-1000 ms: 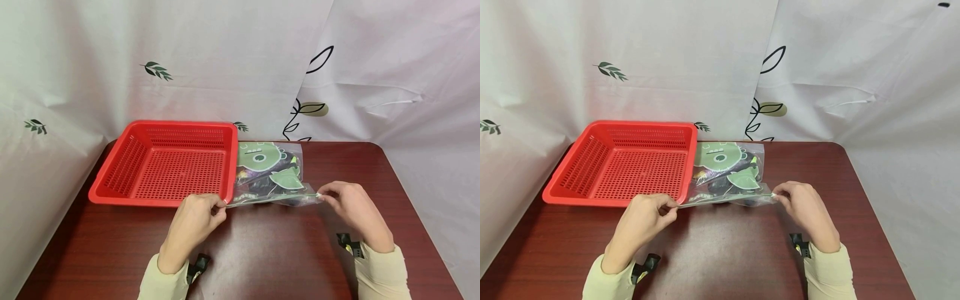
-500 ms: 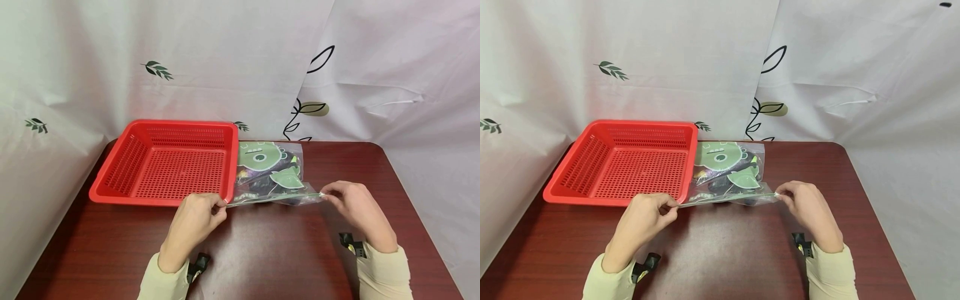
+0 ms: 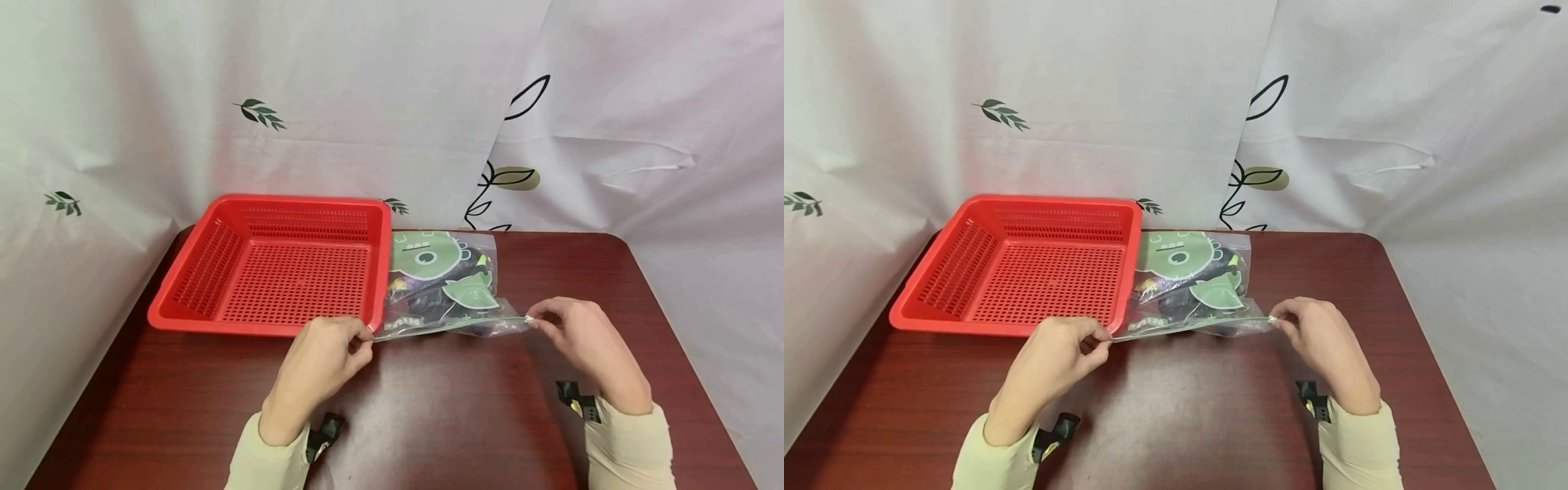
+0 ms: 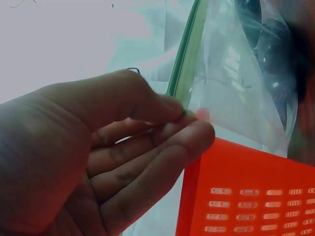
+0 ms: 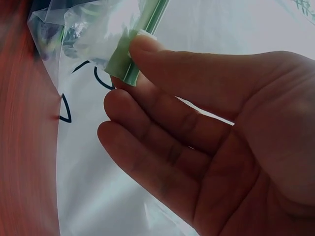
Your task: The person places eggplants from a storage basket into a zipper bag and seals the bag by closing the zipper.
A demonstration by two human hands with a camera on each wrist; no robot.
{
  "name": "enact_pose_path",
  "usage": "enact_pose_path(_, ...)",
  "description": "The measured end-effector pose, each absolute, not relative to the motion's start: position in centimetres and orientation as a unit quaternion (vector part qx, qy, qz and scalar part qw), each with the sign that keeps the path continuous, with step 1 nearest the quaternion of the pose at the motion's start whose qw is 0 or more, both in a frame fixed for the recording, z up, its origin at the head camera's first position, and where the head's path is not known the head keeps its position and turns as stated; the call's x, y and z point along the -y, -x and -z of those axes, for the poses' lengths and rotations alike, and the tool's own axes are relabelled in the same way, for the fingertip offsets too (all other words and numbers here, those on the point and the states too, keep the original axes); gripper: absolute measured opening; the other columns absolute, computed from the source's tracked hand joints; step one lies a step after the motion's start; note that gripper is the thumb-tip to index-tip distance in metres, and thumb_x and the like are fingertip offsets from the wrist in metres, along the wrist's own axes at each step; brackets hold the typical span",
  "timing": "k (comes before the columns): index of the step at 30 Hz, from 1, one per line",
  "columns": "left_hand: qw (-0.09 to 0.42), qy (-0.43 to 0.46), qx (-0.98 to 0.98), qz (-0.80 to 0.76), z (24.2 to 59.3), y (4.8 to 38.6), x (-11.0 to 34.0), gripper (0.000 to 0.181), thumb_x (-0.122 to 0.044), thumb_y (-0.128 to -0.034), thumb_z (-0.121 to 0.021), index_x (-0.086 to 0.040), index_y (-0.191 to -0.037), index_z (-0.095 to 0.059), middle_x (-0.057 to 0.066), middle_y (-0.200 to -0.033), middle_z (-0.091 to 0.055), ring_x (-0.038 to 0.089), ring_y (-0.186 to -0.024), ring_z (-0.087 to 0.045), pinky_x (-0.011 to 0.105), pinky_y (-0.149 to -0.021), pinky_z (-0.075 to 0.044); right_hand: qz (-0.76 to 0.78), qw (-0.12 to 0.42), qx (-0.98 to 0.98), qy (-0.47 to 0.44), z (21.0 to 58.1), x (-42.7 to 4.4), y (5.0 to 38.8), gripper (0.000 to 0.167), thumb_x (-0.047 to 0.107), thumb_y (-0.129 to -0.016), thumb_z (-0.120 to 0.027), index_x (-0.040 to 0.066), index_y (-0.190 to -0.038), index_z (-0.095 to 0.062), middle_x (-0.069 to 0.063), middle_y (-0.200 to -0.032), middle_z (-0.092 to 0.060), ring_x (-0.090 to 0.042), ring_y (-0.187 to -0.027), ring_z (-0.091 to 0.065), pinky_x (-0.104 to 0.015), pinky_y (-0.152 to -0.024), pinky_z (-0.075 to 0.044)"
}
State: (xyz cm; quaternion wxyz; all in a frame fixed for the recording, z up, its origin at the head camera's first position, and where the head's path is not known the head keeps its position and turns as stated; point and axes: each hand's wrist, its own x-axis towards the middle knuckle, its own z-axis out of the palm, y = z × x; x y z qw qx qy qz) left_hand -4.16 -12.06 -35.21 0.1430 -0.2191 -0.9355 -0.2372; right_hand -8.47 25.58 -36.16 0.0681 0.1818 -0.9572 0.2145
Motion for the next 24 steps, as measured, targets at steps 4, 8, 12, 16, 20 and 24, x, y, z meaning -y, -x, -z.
enact_pose_path(4, 0.133, 0.225, 0.939, 0.224, 35.26, 4.13, 12.02, 0.016, -0.003, -0.0717, -0.077, -0.017, -0.072, -0.070, -0.012, -0.068, -0.063, 0.000, -0.053, -0.042, 0.021, -0.049, -0.037, -0.213, 0.055, 0.959, -0.177, 36.15, -25.60, 8.44, 0.013, 0.008, -0.081, -0.082, 0.017, -0.086, -0.075, 0.009, -0.080, -0.068, -0.008, -0.068, -0.056, -0.033, -0.062, -0.045)
enact_pose_path(8, 0.124, 0.216, 0.944, 0.217, 35.30, 4.11, 12.03, 0.016, -0.005, -0.0737, -0.077, -0.020, -0.074, -0.072, -0.015, -0.069, -0.064, 0.000, -0.052, -0.041, 0.021, -0.048, -0.036, -0.213, 0.045, 0.960, -0.176, 36.14, -25.56, 8.46, 0.013, 0.007, -0.080, -0.081, 0.016, -0.087, -0.075, 0.010, -0.077, -0.066, -0.008, -0.067, -0.057, -0.033, -0.063, -0.047)
enact_pose_path(12, 0.111, 0.208, 0.949, 0.211, 35.22, 4.04, 12.14, 0.016, -0.006, -0.0752, -0.078, -0.021, -0.075, -0.073, -0.016, -0.068, -0.063, 0.000, -0.052, -0.040, 0.021, -0.047, -0.035, -0.219, 0.039, 0.958, -0.180, 36.09, -25.54, 8.37, 0.013, 0.008, -0.081, -0.081, 0.018, -0.086, -0.074, 0.012, -0.076, -0.065, -0.005, -0.068, -0.058, -0.031, -0.063, -0.048)
enact_pose_path(16, 0.097, 0.212, 0.952, 0.198, 35.06, 4.00, 12.18, 0.014, -0.008, -0.0751, -0.079, -0.021, -0.076, -0.073, -0.015, -0.064, -0.060, 0.002, -0.050, -0.039, 0.023, -0.046, -0.035, -0.233, 0.027, 0.952, -0.197, 36.11, -25.57, 8.25, 0.014, 0.011, -0.081, -0.081, 0.020, -0.085, -0.072, 0.016, -0.075, -0.064, -0.001, -0.068, -0.057, -0.028, -0.063, -0.048)
enact_pose_path(20, 0.083, 0.218, 0.956, 0.179, 35.03, 4.04, 12.10, 0.013, -0.010, -0.0751, -0.080, -0.020, -0.075, -0.073, -0.014, -0.062, -0.060, 0.003, -0.051, -0.042, 0.024, -0.046, -0.035, -0.244, 0.021, 0.943, -0.224, 36.13, -25.55, 8.19, 0.017, 0.009, -0.080, -0.083, 0.022, -0.083, -0.072, 0.018, -0.075, -0.063, 0.002, -0.067, -0.056, -0.025, -0.063, -0.049)
enact_pose_path(24, 0.065, 0.224, 0.958, 0.166, 35.02, 4.03, 12.03, 0.012, -0.011, -0.0755, -0.080, -0.021, -0.075, -0.073, -0.015, -0.064, -0.061, 0.004, -0.053, -0.050, 0.024, -0.047, -0.037, -0.247, 0.013, 0.937, -0.247, 36.20, -25.51, 8.23, 0.014, 0.010, -0.080, -0.083, 0.020, -0.082, -0.074, 0.020, -0.073, -0.061, 0.003, -0.066, -0.054, -0.024, -0.061, -0.048)
